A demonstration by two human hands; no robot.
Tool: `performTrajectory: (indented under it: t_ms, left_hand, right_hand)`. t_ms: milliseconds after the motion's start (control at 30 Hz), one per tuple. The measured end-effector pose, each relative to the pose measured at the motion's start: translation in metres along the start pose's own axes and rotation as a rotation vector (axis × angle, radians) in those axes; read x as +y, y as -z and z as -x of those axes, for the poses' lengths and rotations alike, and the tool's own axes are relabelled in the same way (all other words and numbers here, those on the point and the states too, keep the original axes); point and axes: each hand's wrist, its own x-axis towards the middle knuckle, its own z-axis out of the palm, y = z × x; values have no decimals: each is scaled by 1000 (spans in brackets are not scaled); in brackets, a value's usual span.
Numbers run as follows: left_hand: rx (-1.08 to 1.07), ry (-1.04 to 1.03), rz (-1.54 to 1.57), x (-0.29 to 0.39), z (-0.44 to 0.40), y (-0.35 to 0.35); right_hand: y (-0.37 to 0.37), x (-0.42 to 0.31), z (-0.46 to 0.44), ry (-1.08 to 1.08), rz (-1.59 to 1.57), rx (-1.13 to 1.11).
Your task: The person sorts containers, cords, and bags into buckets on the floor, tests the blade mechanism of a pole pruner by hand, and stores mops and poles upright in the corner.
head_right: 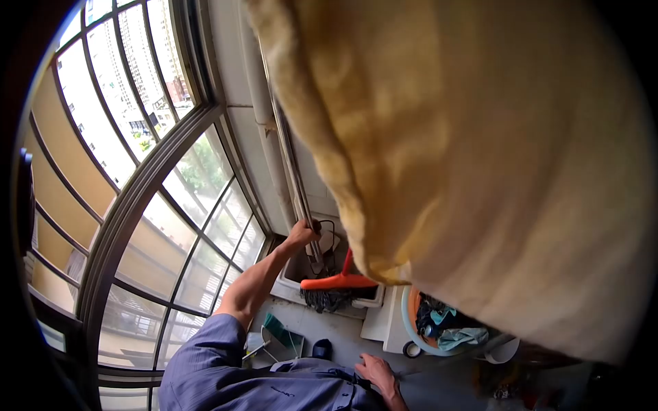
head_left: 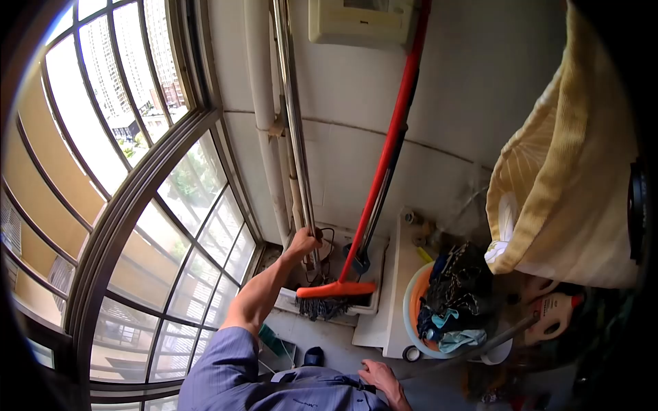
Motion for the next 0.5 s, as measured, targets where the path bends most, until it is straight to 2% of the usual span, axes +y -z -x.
performTrajectory:
  t_ms: [100, 233, 267, 300, 367, 500]
  left_hand:
    - [12, 21, -21, 4, -9, 8]
    - [-2, 117, 29, -7, -19, 5]
    - [38, 89, 9, -17, -21, 4]
    - [8, 126, 11, -15, -29, 5]
    - [6, 122, 15, -27, -35, 3]
    - [80, 176, -84, -51, -44, -13]
  right_hand:
    - [-10, 17, -9, -2, 62, -6]
    - [-8, 19, -19, -58, 45, -122]
    - [-11, 19, -17, -16, 80, -85]
    - [-8, 15, -17, -10, 35, 45]
    - [1, -9, -10, -60, 2, 0]
    - [-15, 17, -24, 21, 36, 12]
